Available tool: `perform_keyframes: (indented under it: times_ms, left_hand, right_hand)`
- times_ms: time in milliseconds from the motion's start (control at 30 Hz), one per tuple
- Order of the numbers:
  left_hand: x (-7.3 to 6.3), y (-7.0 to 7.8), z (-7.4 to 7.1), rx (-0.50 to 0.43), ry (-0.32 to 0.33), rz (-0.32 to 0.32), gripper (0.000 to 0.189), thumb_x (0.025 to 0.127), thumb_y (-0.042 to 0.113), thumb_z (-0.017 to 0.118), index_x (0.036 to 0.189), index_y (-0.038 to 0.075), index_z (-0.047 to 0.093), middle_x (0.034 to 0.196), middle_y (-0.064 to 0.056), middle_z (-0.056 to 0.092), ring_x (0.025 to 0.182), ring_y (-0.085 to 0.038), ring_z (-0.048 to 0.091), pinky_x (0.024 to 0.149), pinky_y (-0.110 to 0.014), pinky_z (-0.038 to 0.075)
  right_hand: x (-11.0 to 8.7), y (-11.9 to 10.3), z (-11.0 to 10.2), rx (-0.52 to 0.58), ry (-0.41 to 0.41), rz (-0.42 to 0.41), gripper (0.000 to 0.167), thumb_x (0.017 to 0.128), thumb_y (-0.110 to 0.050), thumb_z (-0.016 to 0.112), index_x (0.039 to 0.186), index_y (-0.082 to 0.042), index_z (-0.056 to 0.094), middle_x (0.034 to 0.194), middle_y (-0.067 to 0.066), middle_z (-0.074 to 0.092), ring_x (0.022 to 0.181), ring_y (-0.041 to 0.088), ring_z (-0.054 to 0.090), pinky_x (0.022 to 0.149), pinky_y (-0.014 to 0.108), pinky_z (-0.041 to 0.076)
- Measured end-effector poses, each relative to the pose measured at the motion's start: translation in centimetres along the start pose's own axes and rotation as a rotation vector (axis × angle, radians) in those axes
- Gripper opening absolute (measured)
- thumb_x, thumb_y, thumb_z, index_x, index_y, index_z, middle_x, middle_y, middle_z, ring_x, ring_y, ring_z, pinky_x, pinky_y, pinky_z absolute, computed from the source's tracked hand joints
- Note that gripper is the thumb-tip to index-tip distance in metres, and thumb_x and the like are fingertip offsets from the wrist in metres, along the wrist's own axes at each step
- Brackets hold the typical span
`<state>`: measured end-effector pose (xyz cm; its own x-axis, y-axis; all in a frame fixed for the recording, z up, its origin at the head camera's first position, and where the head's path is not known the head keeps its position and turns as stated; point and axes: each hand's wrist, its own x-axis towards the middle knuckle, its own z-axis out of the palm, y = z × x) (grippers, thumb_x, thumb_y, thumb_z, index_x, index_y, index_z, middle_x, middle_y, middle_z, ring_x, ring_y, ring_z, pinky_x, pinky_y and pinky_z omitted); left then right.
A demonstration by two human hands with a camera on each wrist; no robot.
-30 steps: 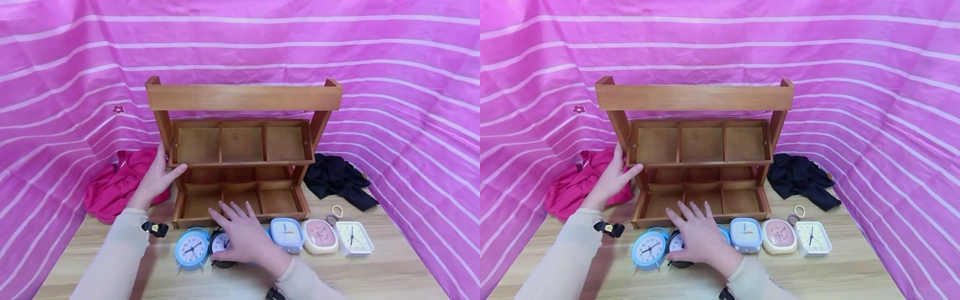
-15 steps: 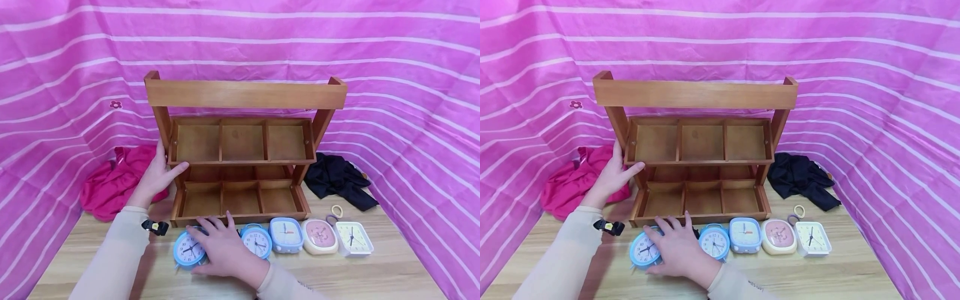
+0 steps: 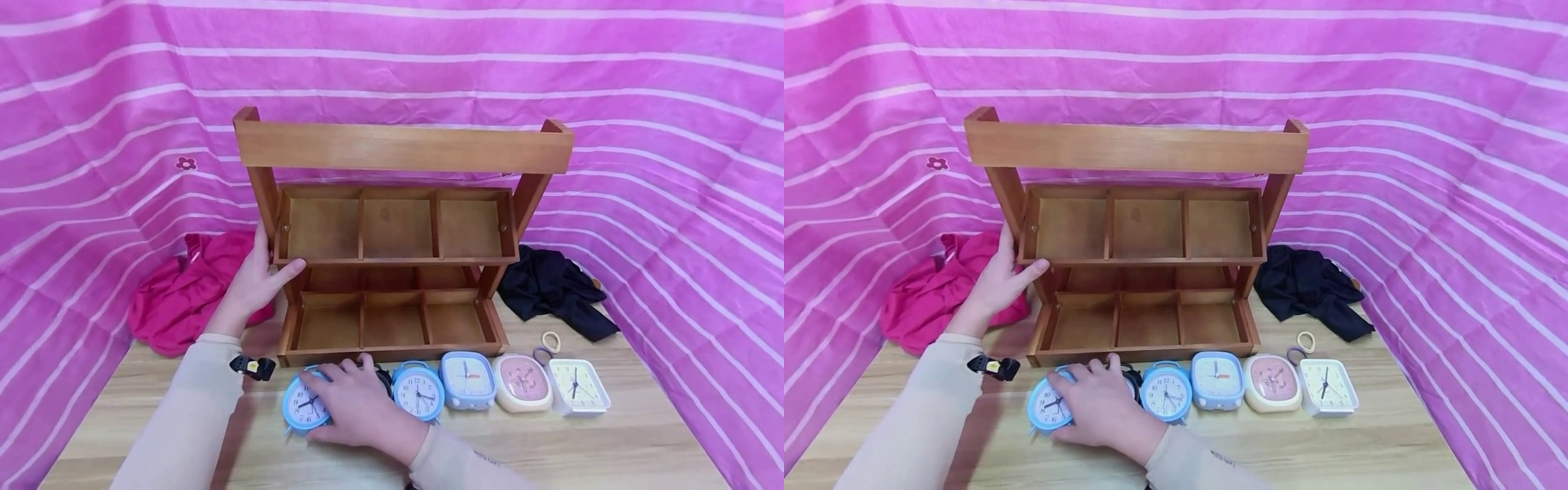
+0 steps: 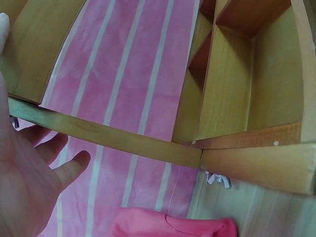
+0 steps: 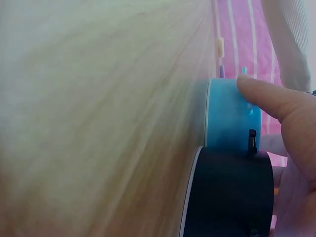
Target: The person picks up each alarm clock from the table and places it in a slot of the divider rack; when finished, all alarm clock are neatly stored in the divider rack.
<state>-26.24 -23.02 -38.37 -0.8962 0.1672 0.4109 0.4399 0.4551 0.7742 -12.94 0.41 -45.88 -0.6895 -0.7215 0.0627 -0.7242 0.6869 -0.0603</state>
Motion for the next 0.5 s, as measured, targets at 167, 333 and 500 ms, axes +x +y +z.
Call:
perform_keyframes:
  times_ms: [167, 333, 500]
  left_hand:
    - [0.01, -0.03, 0.01, 0.004, 0.0, -0.038, 0.113, 0.092, 0.032, 0.079, 0.164, 0.049, -0.007, 0.168, -0.012, 0.03, 0.147, -0.043, 0.041, 0.11, -0.071, 0.039]
    - [0.2, 0.23, -0.03, 0.013, 0.003, -0.059, 0.11, 0.093, 0.035, 0.078, 0.164, 0.051, -0.005, 0.167, -0.013, 0.032, 0.146, -0.043, 0.043, 0.109, -0.069, 0.041]
    - [-0.01, 0.36, -0.19, 0.012, -0.01, -0.06, 0.113, 0.093, 0.034, 0.079, 0.164, 0.048, -0.007, 0.167, -0.015, 0.03, 0.146, -0.045, 0.042, 0.109, -0.071, 0.041]
  right_hand:
    - [0.53, 0.09, 0.08, 0.051, -0.028, 0.038, 0.099, 0.078, -0.082, 0.071, 0.158, -0.03, 0.047, 0.141, -0.01, 0.06, 0.121, 0.014, 0.054, 0.096, 0.042, 0.04]
    - [0.88, 0.15, 0.12, 0.07, -0.006, 0.056, 0.097, 0.074, -0.079, 0.077, 0.154, -0.03, 0.052, 0.137, -0.011, 0.062, 0.115, 0.012, 0.053, 0.088, 0.036, 0.038]
    - [0.96, 0.04, 0.16, 0.101, 0.012, 0.056, 0.095, 0.071, -0.075, 0.082, 0.151, -0.029, 0.056, 0.134, -0.011, 0.064, 0.112, 0.009, 0.054, 0.083, 0.03, 0.035]
